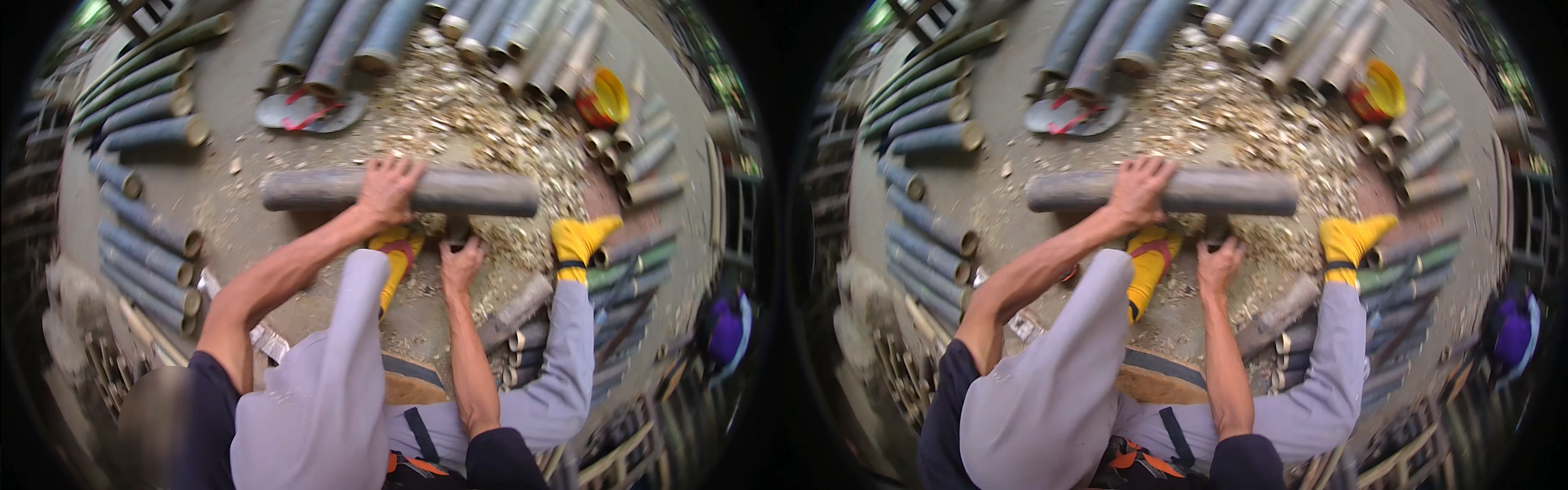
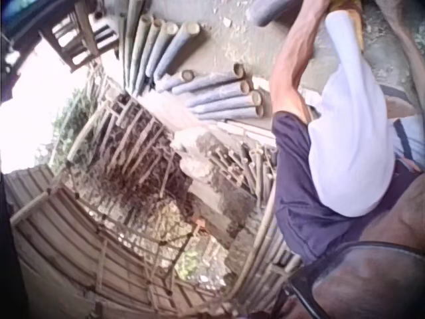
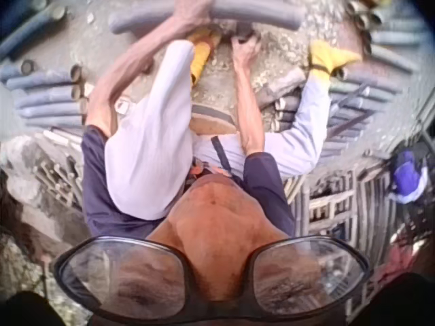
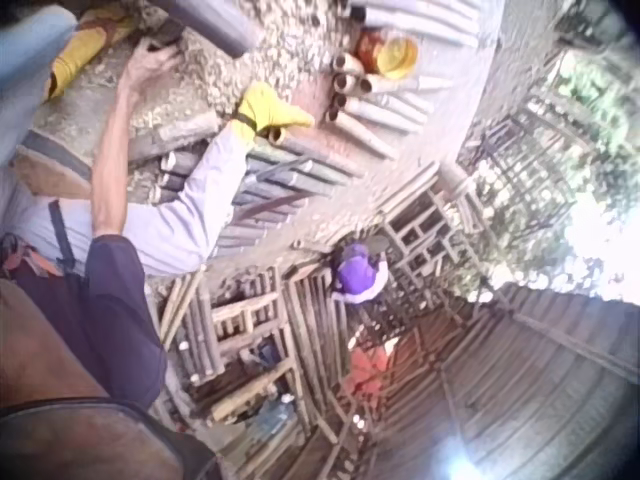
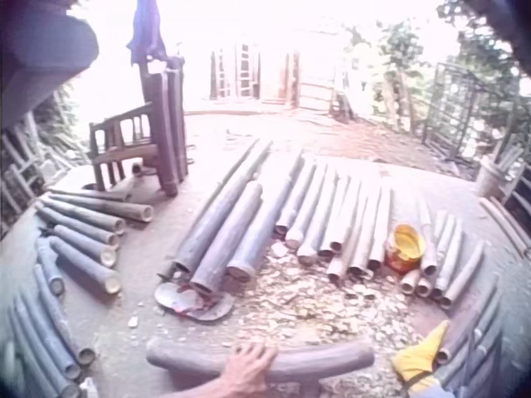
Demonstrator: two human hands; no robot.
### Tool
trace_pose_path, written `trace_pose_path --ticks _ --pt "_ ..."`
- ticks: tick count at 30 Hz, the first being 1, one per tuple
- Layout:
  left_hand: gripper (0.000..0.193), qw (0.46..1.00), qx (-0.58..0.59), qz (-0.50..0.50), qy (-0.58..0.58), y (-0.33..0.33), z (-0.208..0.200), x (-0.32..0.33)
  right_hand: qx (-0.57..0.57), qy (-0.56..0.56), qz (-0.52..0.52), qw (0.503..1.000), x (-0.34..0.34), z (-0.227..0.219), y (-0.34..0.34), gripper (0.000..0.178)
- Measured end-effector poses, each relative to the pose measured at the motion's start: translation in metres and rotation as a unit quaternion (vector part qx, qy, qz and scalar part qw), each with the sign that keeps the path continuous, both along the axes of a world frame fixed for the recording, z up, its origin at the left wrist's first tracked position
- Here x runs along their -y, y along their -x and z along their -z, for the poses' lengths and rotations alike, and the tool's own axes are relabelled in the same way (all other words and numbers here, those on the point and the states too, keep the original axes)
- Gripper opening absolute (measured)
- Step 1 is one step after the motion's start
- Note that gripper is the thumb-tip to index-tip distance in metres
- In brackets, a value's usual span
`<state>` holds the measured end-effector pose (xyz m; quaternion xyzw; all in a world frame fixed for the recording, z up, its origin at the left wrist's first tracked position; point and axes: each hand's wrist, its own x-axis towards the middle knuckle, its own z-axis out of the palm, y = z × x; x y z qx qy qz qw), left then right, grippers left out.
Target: The person sits on the ground surrounded by bamboo poles, measures a pole with a tape measure, and cuts it into smaller sections using a hand saw. They then use a knife to split the cut bamboo pieces lengthwise.
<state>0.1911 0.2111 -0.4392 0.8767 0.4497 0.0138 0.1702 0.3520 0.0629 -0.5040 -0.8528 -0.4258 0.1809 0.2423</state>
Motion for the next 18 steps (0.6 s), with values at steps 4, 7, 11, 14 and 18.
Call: trace_pose_path --ticks 4,7,11,14,18 --pt "0.086 1.000 0.021 -0.022 0.001 0.003 -0.003 0.016 -0.025 0.026 -0.025 0.999 -0.002 -0.002 -0.004 0.066" --pt "0.081 0.959 -0.022 0.011 0.281 0.018 -0.003 -0.006 -0.027 0.000 -0.014 1.000 0.002 0.008 -0.014 0.068" --pt "0.081 0.966 -0.007 0.010 0.258 0.027 0.003 -0.002 0.009 -0.003 -0.037 0.999 0.008 0.021 -0.016 0.068" --pt "0.086 1.000 0.029 -0.010 -0.002 0.030 0.009 0.030 -0.015 0.029 -0.029 0.999 0.005 0.012 -0.011 0.066" --pt "0.093 0.997 0.043 -0.038 -0.049 0.031 0.014 0.042 0.013 -0.002 -0.021 1.000 0.005 0.015 -0.009 0.065"
